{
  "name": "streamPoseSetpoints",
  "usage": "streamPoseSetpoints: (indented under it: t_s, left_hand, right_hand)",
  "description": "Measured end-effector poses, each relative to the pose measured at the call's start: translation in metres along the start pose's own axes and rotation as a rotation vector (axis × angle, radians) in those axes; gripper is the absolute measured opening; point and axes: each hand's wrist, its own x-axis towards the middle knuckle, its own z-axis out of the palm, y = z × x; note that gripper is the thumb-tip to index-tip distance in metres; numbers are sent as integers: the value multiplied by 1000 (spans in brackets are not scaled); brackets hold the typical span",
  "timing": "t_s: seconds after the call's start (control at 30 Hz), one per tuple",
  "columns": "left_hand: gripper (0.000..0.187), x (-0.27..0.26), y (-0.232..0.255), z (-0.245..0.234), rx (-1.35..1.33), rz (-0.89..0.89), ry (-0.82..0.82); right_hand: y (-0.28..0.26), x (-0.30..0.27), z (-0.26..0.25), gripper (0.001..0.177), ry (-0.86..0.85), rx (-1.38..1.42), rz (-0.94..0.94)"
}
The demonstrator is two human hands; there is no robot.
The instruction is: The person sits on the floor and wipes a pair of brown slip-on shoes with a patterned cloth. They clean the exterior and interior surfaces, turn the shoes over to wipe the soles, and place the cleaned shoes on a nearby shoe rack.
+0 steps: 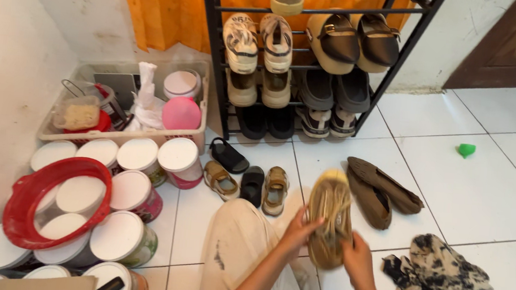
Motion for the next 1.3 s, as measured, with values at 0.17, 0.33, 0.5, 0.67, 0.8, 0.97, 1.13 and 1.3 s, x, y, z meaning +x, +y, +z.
streamPoseSetpoints:
  t_s: [0.17, 0.33, 0.5, 0.67, 0.8, 0.97, 1.13, 1.3]
  left_hand:
    - [104, -58, 135, 10, 276, 768, 130]
    - [120, -87, 244, -8, 439, 1022, 240]
    - [110, -29, 345, -53, 566, 1168, 414]
    - [109, 69, 423, -95, 647, 1123, 481]
    - [107, 114, 459, -105, 698, 1057, 552]
    - [98, 109, 479, -103, 817, 933, 625]
    - [115, 108, 487, -102, 993, 807, 731]
    - [117, 129, 492, -101, 1010, 853, 767]
  right_hand:
    - [-173, 48, 37, 30, -31, 213, -323]
    - [-332, 93, 82, 22, -4, 134, -600]
    - [-439, 148, 135, 24, -60, 95, -560]
    - [-482, 219, 181, 31, -179, 321, -490]
    - [-509, 265, 213, 36, -98, 265, -592]
    - [-487, 260, 207, 38, 53, 136, -745]
    - [-478, 246, 178, 59, 429, -118, -869]
    - [-493, 275, 166, 74, 285, -217, -877]
